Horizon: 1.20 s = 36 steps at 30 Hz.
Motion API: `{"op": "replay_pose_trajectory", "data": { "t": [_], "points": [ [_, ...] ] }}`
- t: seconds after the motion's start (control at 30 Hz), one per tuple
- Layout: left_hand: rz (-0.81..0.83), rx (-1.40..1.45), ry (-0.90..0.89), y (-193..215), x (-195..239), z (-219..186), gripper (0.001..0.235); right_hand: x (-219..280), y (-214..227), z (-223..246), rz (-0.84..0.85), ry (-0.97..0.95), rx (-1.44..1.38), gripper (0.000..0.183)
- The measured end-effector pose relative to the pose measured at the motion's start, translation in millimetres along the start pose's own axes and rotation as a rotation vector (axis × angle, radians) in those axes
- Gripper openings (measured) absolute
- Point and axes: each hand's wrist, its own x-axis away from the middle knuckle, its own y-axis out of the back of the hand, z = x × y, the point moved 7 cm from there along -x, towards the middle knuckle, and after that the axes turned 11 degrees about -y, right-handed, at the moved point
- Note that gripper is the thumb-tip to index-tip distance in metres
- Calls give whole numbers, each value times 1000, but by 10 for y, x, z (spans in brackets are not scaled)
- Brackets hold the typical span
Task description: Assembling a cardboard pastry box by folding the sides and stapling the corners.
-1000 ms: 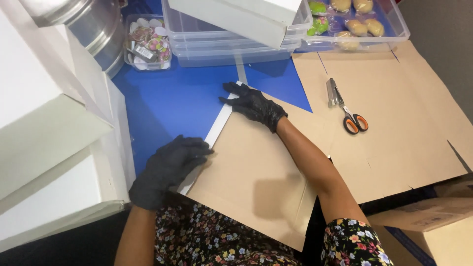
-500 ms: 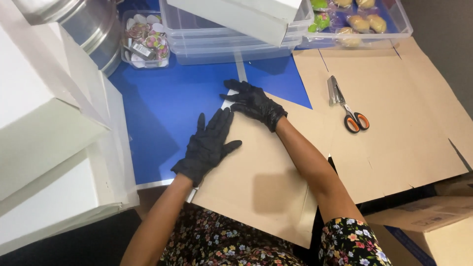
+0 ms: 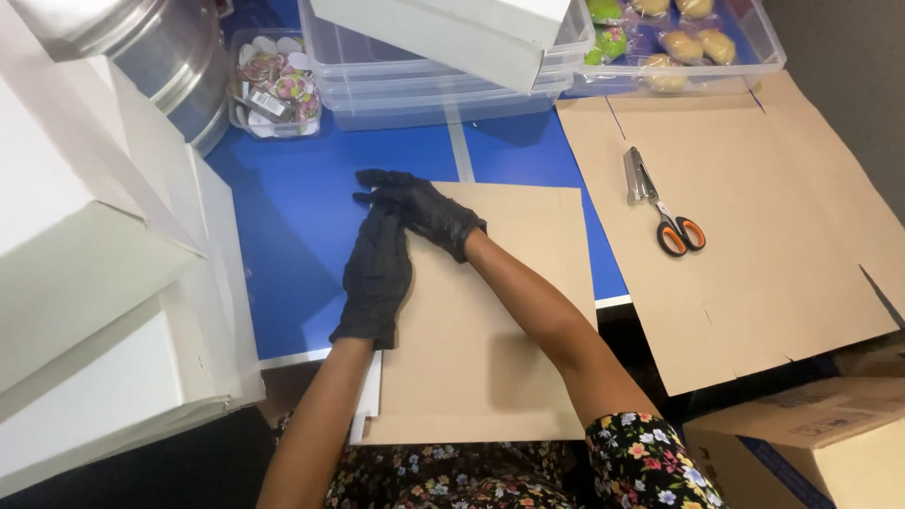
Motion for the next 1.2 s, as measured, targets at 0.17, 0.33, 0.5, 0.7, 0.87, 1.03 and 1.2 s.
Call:
{"op": "replay_pose_trajectory", "data": {
  "t": [0.17,0.33,0.5,0.7,0.87,1.03,1.2],
  "points": [
    [116,99,0,318,-221,-49,38,281,-207,421,-221,204,1249,53],
    [164,254,59,302,-190,-9,39,609,-254,578,-309,173,1418,57],
    [142,208,17,248,-186,-32,37,582,3,528,-238,628,1353,50],
    [144,325,90,186,-180,47,33,264,-241,205,-185,562,1686,48],
    [332,331,207,32,-264,147,59,257,-46,265,-242,463,1481,42],
    [667,419,233,-324,-444,127,64,393,137,272,-314,273,1438,42],
    [791,335,207,-430,-381,126,67,543,158,119,-388,107,1596,53]
  ]
}}
